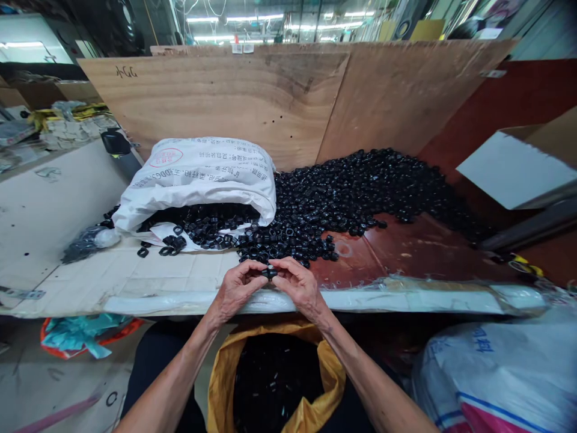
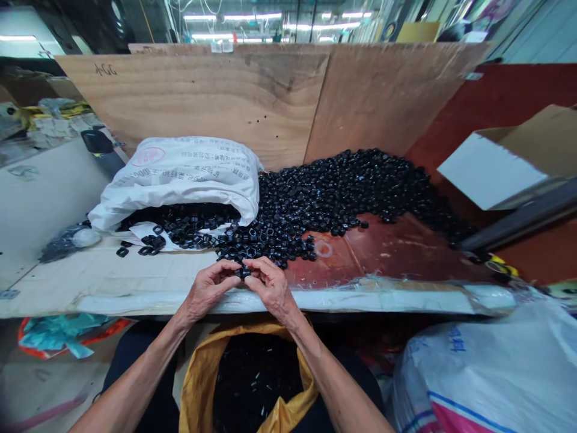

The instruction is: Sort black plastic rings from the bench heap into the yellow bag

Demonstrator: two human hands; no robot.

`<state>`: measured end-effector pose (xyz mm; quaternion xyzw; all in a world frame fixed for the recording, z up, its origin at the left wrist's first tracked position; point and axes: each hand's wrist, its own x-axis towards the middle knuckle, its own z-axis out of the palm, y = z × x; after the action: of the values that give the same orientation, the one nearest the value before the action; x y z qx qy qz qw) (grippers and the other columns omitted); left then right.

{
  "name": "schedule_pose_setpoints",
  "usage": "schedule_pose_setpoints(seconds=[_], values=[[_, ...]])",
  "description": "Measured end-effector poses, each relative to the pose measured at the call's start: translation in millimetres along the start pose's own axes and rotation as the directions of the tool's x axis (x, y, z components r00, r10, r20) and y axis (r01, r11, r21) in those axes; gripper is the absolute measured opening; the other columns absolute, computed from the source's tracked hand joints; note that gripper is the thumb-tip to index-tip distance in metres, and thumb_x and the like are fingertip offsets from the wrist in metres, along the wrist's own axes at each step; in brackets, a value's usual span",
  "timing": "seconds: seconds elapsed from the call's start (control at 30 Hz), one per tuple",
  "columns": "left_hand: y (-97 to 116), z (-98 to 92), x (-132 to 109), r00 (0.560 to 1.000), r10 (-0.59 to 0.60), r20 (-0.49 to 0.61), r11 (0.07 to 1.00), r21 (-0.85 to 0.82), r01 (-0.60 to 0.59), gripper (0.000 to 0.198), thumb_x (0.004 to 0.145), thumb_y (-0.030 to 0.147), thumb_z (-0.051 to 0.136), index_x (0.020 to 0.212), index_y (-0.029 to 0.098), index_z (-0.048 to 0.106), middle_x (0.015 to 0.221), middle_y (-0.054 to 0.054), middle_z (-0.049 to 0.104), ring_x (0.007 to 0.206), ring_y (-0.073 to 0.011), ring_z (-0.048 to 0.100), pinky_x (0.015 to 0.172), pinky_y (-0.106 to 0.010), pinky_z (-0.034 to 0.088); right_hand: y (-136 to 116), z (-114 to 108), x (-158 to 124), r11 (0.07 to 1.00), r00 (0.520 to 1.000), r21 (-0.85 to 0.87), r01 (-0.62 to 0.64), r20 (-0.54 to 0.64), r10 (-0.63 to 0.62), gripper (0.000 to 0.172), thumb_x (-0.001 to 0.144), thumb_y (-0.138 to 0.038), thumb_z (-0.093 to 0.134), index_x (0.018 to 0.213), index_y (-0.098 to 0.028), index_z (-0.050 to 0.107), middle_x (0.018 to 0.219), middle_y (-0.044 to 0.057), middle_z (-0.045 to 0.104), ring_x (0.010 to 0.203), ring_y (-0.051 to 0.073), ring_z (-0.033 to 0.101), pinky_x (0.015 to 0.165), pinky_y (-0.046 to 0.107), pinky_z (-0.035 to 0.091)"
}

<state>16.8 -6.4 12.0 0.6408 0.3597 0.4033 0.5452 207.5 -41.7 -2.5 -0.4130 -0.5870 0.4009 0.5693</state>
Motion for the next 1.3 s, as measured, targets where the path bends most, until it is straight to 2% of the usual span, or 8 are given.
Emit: schedule_pose_setpoints(seconds=[0.13, 0.27, 0.37, 0.57, 0.83, 1.07, 1.17, 1.3], values=[[2.6, 1.3, -0.3, 1.0, -0.011, 0.009, 1.0, -0.007, 0.011, 0.024, 0.084, 0.031, 0.074, 0.103, 0.017, 0.073, 0.09, -0.003, 0.07, 0.077, -0.0139, 0.062, 0.073, -0.025, 0.049, -4.2, 0.6, 0.1, 1.0, 1.0, -0.03, 0.009, 0.002, -0.009, 0.022, 0.085, -0.024, 0.068, 0.106, -0.022, 0.075, 0.098, 0.005, 0.064, 0.086, 0.017, 0.061, 0.076, 0.028, 0.054], [2.9, 2.0, -0.5, 1.0, -0.027, -0.004, 0.999, -0.02, 0.027, 0.025, 0.083, 0.032, 0.076, 0.102, 0.016, 0.072, 0.088, -0.003, 0.071, 0.078, -0.0147, 0.062, 0.073, -0.025, 0.049, -5.6, 2.4, -1.2, 0.999, 0.999, 0.023, -0.033, -0.013, 0.033, 0.026, 0.087, -0.025, 0.066, 0.112, -0.024, 0.072, 0.102, 0.004, 0.061, 0.081, 0.015, 0.061, 0.076, 0.029, 0.054], [1.3, 1.4, -0.5, 0.999, -0.052, 0.0, 0.998, -0.026, 0.052, 0.027, 0.082, 0.033, 0.075, 0.104, 0.016, 0.072, 0.085, -0.003, 0.07, 0.075, -0.0152, 0.063, 0.071, -0.026, 0.049, -6.3, 2.6, -1.5, 1.0, 1.0, -0.02, 0.0, -0.012, -0.001, 0.022, 0.086, -0.026, 0.065, 0.107, -0.023, 0.073, 0.101, 0.005, 0.059, 0.084, 0.017, 0.061, 0.074, 0.029, 0.054], [3.2, 0.7, -0.7, 0.998, -0.06, -0.02, 0.998, -0.015, 0.06, 0.027, 0.081, 0.033, 0.076, 0.102, 0.016, 0.071, 0.079, -0.001, 0.068, 0.071, -0.0134, 0.06, 0.067, -0.024, 0.047, -4.0, 5.0, -3.8, 0.998, 0.993, 0.009, -0.059, -0.106, 0.06, 0.016, 0.082, -0.027, 0.069, 0.095, -0.021, 0.064, 0.093, 0.003, 0.062, 0.07, 0.014, 0.059, 0.065, 0.026, 0.053], [7.5, 1.3, -0.2, 0.998, -0.055, -0.022, 0.998, -0.003, 0.055, 0.03, 0.078, 0.034, 0.077, 0.1, 0.015, 0.071, 0.08, -0.001, 0.068, 0.07, -0.0132, 0.06, 0.067, -0.024, 0.047, -5.9, 7.2, -2.4, 1.0, 0.994, -0.003, 0.021, -0.107, -0.021, 0.015, 0.08, -0.028, 0.074, 0.073, -0.02, 0.063, 0.095, 0.007, 0.072, 0.089, 0.02, 0.067, 0.079, 0.031, 0.055], [9.4, 1.8, -0.2, 0.998, -0.061, -0.02, 0.998, 0.006, 0.061, 0.03, 0.078, 0.038, 0.079, 0.098, 0.016, 0.07, 0.081, -0.001, 0.068, 0.071, -0.0139, 0.061, 0.068, -0.025, 0.049, 2.9, 8.6, -1.4, 0.998, 0.989, -0.054, -0.031, -0.148, 0.023, 0.021, 0.08, -0.031, 0.076, 0.098, -0.021, 0.074, 0.089, 0.004, 0.072, 0.077, 0.017, 0.067, 0.072, 0.029, 0.055], [8.0, 1.5, 0.0, 0.999, -0.039, -0.019, 0.999, 0.009, 0.04, 0.031, 0.078, 0.038, 0.08, 0.098, 0.016, 0.071, 0.085, -0.002, 0.069, 0.072, -0.0138, 0.061, 0.07, -0.025, 0.05, 5.8, 9.1, 0.0, 0.99, 0.991, -0.143, -0.001, -0.131, -0.018, 0.015, 0.083, -0.033, 0.076, 0.091, -0.021, 0.077, 0.085, 0.003, 0.071, 0.073, 0.017, 0.064, 0.066, 0.027, 0.051], [7.2, 1.7, -0.3, 1.0, 0.006, -0.019, 1.0, 0.02, -0.005, 0.031, 0.079, 0.039, 0.08, 0.097, 0.016, 0.072, 0.092, -0.004, 0.069, 0.077, -0.0148, 0.062, 0.074, -0.026, 0.052, 1.2, 11.1, 1.2, 0.974, 0.987, -0.222, 0.036, -0.142, -0.068, 0.019, 0.086, -0.039, 0.073, 0.082, -0.02, 0.075, 0.075, 0.002, 0.068, 0.065, 0.015, 0.058, 0.059, 0.026, 0.045]])
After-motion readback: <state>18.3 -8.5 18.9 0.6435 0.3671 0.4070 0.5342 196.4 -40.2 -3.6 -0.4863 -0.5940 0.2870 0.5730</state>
